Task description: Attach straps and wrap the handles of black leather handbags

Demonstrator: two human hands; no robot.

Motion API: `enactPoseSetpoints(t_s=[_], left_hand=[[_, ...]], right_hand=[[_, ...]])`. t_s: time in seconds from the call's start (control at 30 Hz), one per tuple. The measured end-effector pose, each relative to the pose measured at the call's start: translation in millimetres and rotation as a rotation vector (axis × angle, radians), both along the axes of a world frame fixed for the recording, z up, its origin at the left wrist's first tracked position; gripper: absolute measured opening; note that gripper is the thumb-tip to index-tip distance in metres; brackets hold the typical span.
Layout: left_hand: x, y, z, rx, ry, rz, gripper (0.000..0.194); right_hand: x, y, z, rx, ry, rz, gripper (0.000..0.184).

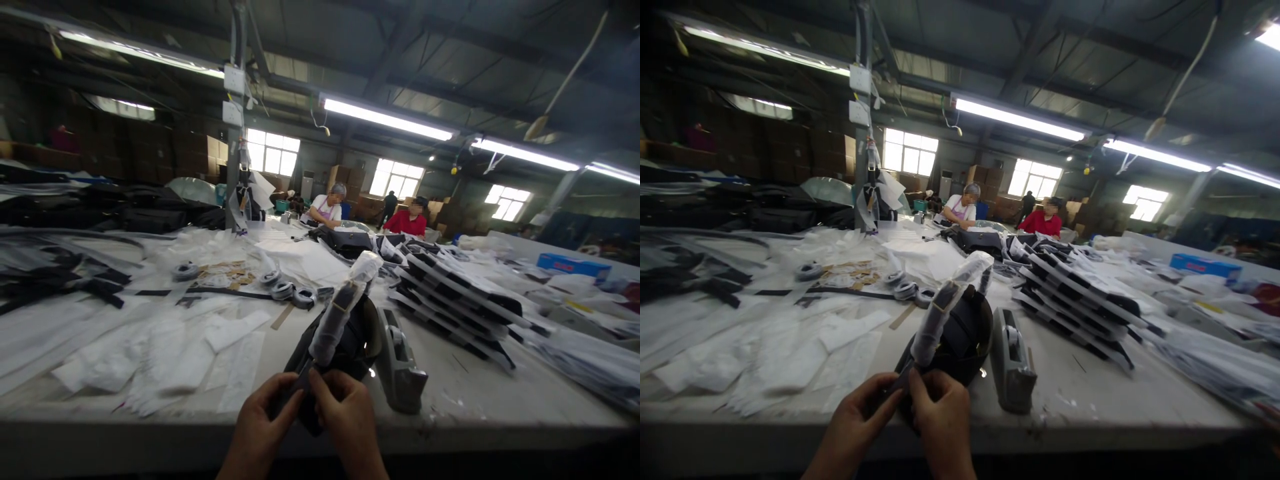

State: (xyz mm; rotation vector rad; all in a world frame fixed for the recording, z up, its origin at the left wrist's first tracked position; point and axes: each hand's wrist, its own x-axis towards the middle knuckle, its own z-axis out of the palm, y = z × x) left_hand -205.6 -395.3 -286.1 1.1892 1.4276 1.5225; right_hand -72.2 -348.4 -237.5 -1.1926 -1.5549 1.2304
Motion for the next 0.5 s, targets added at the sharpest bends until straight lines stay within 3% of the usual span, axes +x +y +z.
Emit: enactPoseSetpoints(t_s=[0.1, 0.33, 0.5], left_hand=[[-1, -1, 5.2, 0.001, -0.010, -0.013, 0.028], [0, 1, 10.4, 0.006, -0.159, -0.055, 0.032], [-1, 5, 15.1, -0.100, -0.226, -0.054, 0.042]], right_hand=[[2, 0, 3.0, 0.029, -0.061, -0.015, 0.046], [14, 5, -8.9, -0.124, 0.122, 0.191, 0.041], [12, 3, -12.9, -0.107, 0.117, 0.197, 0.042]])
